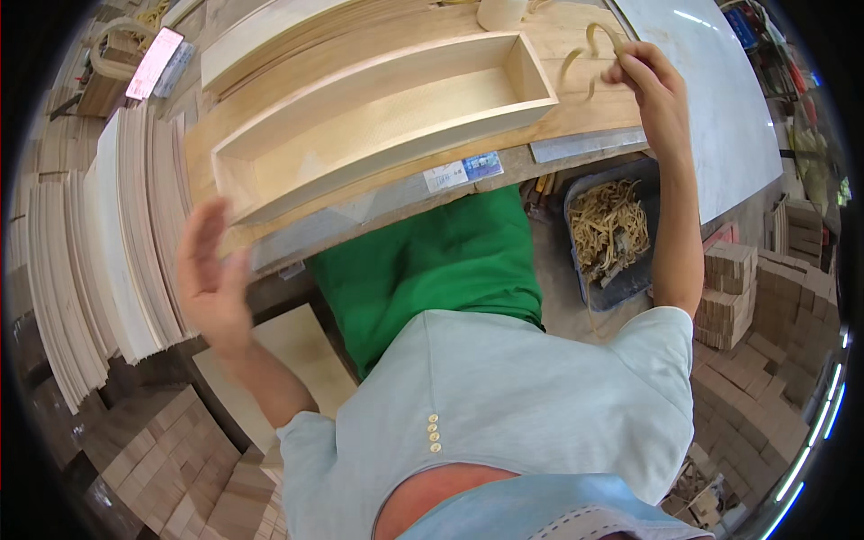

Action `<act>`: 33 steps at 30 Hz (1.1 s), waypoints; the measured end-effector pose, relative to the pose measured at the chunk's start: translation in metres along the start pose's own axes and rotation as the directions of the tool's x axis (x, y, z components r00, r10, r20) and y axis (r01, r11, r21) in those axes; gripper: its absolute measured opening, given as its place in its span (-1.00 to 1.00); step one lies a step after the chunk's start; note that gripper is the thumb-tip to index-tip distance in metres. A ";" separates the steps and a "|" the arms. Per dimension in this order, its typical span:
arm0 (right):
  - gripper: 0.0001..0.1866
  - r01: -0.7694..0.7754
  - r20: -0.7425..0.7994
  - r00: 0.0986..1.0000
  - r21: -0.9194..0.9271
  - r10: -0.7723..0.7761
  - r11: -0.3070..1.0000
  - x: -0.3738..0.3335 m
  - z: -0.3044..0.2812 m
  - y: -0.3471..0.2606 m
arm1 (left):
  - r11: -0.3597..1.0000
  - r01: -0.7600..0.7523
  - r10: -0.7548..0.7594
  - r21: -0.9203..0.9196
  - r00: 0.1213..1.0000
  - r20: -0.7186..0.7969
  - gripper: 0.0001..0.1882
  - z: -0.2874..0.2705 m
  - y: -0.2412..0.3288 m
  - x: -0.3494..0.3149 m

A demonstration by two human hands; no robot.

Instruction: Applying glue to wooden boards and assembling them into a box.

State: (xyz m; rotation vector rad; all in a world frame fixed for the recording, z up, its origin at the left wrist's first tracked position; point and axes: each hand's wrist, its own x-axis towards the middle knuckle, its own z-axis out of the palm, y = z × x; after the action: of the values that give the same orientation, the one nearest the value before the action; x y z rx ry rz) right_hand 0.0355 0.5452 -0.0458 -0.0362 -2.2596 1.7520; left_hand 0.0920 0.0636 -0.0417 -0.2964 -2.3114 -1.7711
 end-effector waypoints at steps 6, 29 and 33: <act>-0.86 -0.295 0.508 0.846 0.200 0.158 0.934 -0.077 0.084 -0.071 | 0.981 -0.192 0.171 0.029 0.927 0.334 -0.29 0.140 0.050 0.003; -0.49 -0.243 0.398 0.828 -0.382 0.396 0.892 0.033 0.044 0.007 | 0.912 0.371 -0.401 0.175 0.896 0.189 -0.44 -0.060 -0.057 0.077; -0.51 -0.316 0.451 0.794 -0.266 0.408 0.911 0.044 0.047 0.012 | 0.886 0.443 -0.463 0.135 0.838 0.290 -0.41 -0.061 -0.063 0.088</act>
State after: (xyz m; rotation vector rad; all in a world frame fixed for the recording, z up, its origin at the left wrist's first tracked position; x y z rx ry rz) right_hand -0.0197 0.5120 -0.0587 -0.0659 -2.9535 1.9067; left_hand -0.0074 -0.0091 -0.0584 -0.0114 -2.8503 -1.9704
